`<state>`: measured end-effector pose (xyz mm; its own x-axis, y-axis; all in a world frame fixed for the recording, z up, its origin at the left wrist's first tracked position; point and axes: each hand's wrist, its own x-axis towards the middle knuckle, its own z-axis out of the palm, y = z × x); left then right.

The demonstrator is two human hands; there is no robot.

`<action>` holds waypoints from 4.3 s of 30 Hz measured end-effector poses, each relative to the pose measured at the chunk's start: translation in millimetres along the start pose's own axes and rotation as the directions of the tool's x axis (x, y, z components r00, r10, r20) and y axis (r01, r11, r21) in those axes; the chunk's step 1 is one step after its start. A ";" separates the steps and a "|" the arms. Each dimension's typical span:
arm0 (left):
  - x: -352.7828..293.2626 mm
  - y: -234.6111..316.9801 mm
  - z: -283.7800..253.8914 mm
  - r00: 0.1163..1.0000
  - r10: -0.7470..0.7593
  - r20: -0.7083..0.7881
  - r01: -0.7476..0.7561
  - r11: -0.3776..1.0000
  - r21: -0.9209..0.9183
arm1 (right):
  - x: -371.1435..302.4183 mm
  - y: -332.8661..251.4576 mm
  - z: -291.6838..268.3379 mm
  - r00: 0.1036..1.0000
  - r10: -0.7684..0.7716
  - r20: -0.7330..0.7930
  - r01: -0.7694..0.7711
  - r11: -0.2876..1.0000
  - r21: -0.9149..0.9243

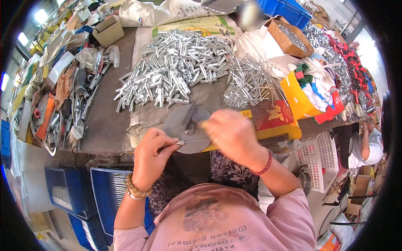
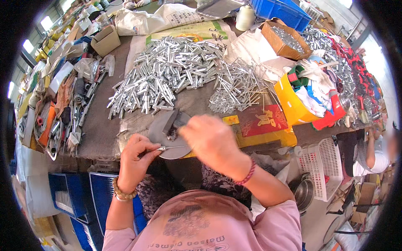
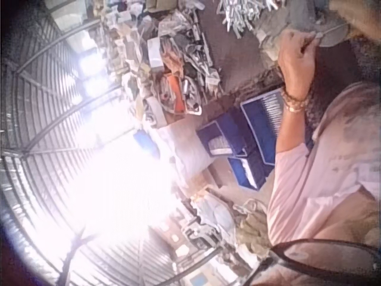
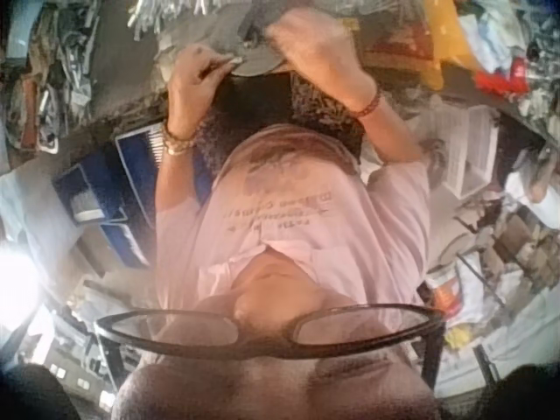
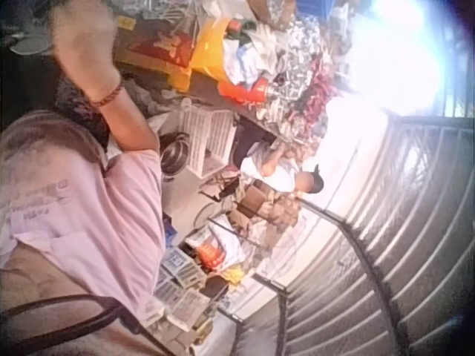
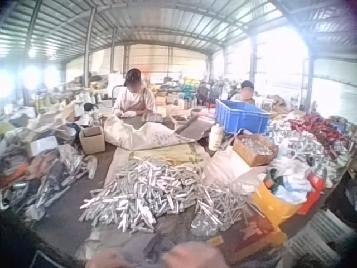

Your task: The person is seen assembling metal parts and placing them in a blue tray.

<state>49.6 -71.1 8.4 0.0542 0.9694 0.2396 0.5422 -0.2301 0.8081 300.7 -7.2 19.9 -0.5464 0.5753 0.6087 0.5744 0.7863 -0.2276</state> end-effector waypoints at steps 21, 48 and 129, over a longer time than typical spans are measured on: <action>-2.3 1.0 0.2 0.999 0.043 -0.017 -0.043 0.998 0.044 | -12.3 80.5 -22.6 0.847 0.522 0.105 -0.531 0.840 0.110; -2.8 -3.7 1.5 0.994 0.103 -0.047 -0.100 0.993 0.065 | -0.3 -34.4 43.8 0.983 0.172 -0.056 -0.150 0.948 0.282; -56.9 -5.5 40.2 0.872 -0.474 0.126 0.374 0.477 -0.795 | -32.4 -83.5 -6.2 0.424 0.362 0.830 -0.906 0.157 0.394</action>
<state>77.2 -121.6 -31.3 -0.1043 0.9648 -0.2414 -0.3876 0.1841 0.9032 274.2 -92.9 23.9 -0.5300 0.7154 -0.4553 0.3451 -0.3085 -0.8864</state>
